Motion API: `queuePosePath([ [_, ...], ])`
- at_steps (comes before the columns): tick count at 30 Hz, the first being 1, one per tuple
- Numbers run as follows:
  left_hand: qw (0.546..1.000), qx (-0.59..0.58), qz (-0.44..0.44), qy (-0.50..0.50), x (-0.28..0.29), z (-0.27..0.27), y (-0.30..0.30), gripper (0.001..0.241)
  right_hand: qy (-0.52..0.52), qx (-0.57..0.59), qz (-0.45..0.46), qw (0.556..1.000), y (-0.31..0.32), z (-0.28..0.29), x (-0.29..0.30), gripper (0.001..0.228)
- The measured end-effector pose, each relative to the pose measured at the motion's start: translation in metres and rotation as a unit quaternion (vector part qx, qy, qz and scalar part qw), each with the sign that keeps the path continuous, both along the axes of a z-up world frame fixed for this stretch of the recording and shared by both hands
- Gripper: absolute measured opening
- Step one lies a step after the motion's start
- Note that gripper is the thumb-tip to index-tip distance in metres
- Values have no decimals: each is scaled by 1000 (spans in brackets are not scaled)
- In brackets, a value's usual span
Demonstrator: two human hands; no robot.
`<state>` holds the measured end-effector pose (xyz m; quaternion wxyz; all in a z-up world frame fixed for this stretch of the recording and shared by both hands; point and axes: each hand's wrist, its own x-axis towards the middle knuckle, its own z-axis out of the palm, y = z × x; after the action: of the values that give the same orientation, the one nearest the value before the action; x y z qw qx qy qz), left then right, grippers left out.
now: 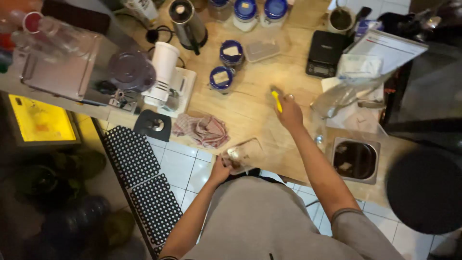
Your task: Cleaning a plastic food container and organizing coffee preparation tools on a counter.
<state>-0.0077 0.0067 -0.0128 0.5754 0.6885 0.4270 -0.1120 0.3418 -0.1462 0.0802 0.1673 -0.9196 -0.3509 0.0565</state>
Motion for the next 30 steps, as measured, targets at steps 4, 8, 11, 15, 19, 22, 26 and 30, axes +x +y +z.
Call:
queuePosePath([
  [4, 999, 10, -40, 33, -8, -21, 8, 77, -15, -50, 2, 999, 46, -62, 45, 42],
  [8, 995, -13, -52, 80, -8, -14, 17, 82, -58, -69, 46, 995, 97, -68, 62, 37],
  [11, 996, -55, -47, 57, -8, 5, 16, 76, -38, -110, 91, 989, 123, -65, 52, 36],
  [15, 994, -105, -36, 16, -5, 44, 24, 65, 11, -141, 158, 977, 132, -55, 9, 32],
  [19, 993, -103, -52, 10, -19, 30, 24, 79, 52, -166, 240, 955, 112, -11, -52, 34],
  [22, 996, -90, -25, 10, -31, -17, 8, 63, 71, -127, 280, 949, 93, -26, -78, 33],
  [26, 1000, -14, -10, 0, -43, -45, -11, 57, -12, -117, 321, 940, 75, -44, -101, 31],
  [30, 999, 36, -31, 19, -50, -19, -35, 53, -24, -71, 282, 956, 51, -40, -117, 37],
])
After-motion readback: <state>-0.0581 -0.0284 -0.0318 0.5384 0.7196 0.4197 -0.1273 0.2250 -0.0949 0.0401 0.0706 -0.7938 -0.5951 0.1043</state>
